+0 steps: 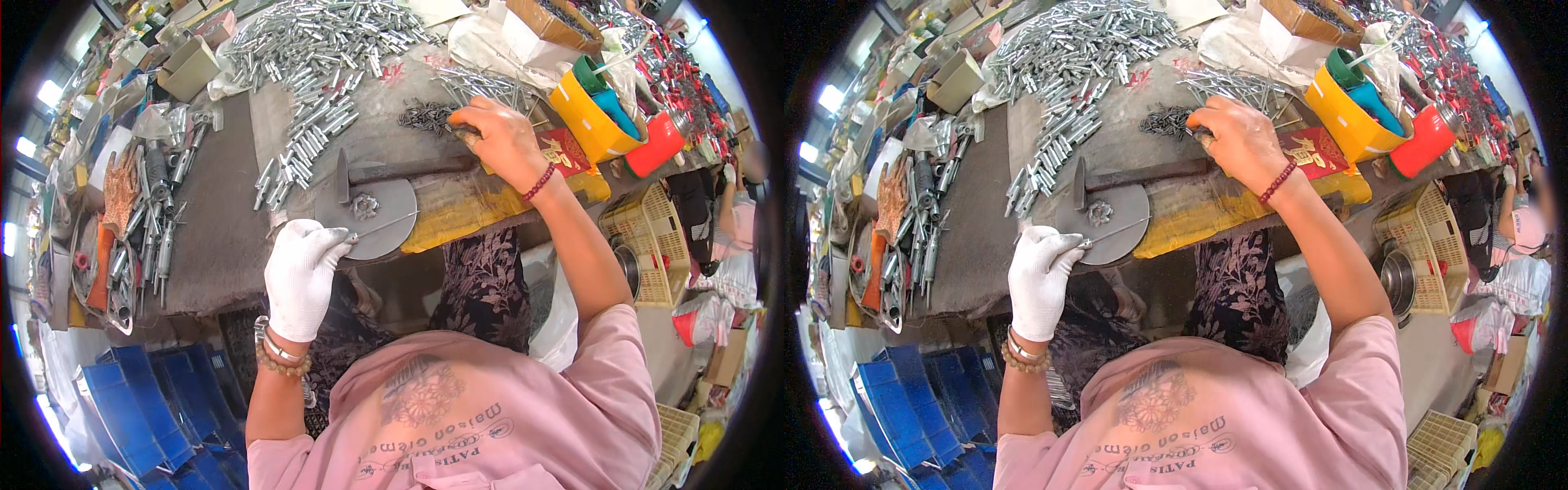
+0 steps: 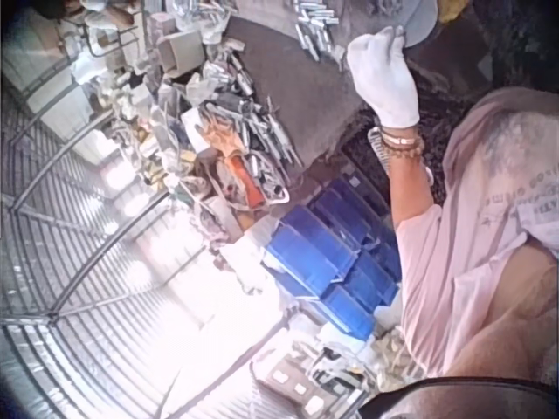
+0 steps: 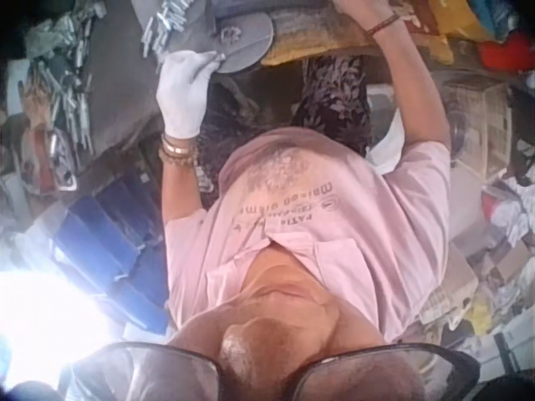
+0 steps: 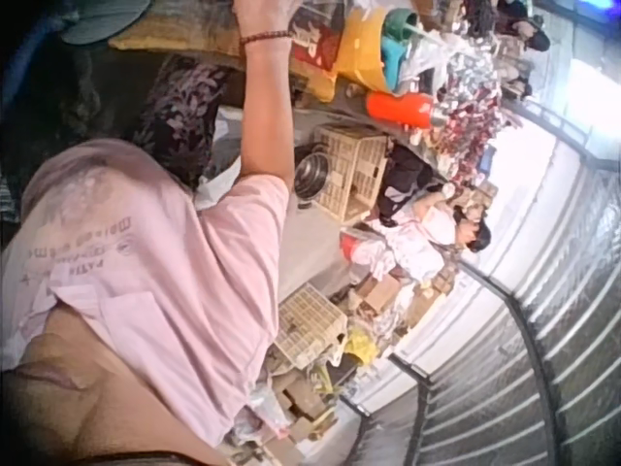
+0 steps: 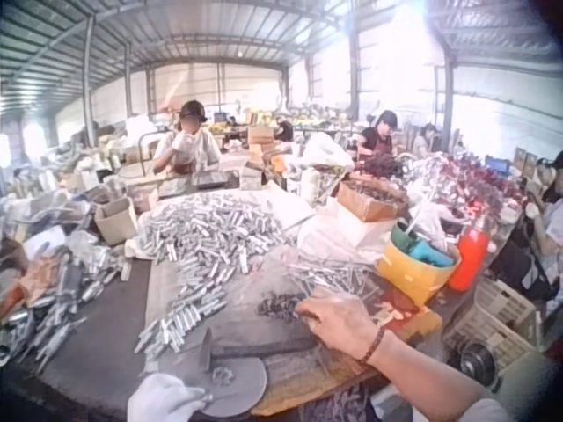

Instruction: The person assembles metal hinge components by hand, using a metal plate jig to hold the parts and a hammer to tap metal pins into place.

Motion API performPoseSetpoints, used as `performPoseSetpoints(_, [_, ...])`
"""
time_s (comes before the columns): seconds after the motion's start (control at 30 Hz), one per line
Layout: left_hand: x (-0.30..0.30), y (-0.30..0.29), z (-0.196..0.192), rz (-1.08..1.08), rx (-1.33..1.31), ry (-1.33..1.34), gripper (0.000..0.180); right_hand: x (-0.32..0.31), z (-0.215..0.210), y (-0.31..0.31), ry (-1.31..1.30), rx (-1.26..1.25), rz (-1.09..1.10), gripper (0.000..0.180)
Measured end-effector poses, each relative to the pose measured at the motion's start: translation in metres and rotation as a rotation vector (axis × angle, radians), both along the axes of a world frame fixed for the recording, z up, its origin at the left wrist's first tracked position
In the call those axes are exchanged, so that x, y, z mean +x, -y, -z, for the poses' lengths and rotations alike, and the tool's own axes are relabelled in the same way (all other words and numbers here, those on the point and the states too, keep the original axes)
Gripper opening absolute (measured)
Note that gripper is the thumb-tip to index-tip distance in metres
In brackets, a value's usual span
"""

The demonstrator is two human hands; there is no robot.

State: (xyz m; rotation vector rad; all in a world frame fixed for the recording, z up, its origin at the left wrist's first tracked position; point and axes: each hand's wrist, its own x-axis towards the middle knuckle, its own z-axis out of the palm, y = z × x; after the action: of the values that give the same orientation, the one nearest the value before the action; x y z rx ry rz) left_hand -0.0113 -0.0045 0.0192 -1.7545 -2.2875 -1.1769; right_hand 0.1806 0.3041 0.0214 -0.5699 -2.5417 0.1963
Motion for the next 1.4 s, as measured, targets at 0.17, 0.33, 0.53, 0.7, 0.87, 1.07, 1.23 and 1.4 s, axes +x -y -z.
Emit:
performPoseSetpoints(0.17, [0.0, -0.001, 0.001, -0.017, 0.007, -0.005, 0.017, -0.008, 0.005, -0.016, 0.084, 0.07, -0.089, 0.021])
performPoseSetpoints(0.33, [-0.002, 0.0, 0.004, -0.011, 0.02, -0.021, 0.018, -0.005, 0.006, -0.012, 0.076, 0.012, -0.07, 0.014])
performPoseSetpoints(0.53, [-0.001, 0.002, 0.002, 0.01, 0.004, 0.031, 0.016, -0.004, 0.007, -0.014, 0.055, -0.004, -0.108, 0.015])
performPoseSetpoints(0.7, [-0.001, 0.004, 0.004, 0.016, 0.018, 0.018, 0.017, -0.013, 0.001, -0.003, 0.136, 0.043, -0.094, 0.014])
performPoseSetpoints(0.87, [-0.002, 0.002, 0.007, 0.034, 0.056, 0.009, 0.017, -0.011, 0.009, -0.016, 0.106, 0.133, -0.14, 0.013])
performPoseSetpoints(1.07, [-0.001, 0.002, 0.004, 0.021, 0.037, 0.03, 0.017, -0.008, 0.003, -0.021, 0.098, -0.013, -0.125, 0.018])
performPoseSetpoints(1.23, [-0.001, 0.004, 0.002, 0.016, 0.022, 0.006, 0.018, -0.014, -0.002, -0.017, 0.159, -0.113, -0.099, 0.016])
performPoseSetpoints(1.4, [-0.002, 0.002, 0.002, 0.027, 0.024, 0.017, 0.018, -0.017, -0.006, -0.015, 0.259, 0.049, -0.093, 0.018])
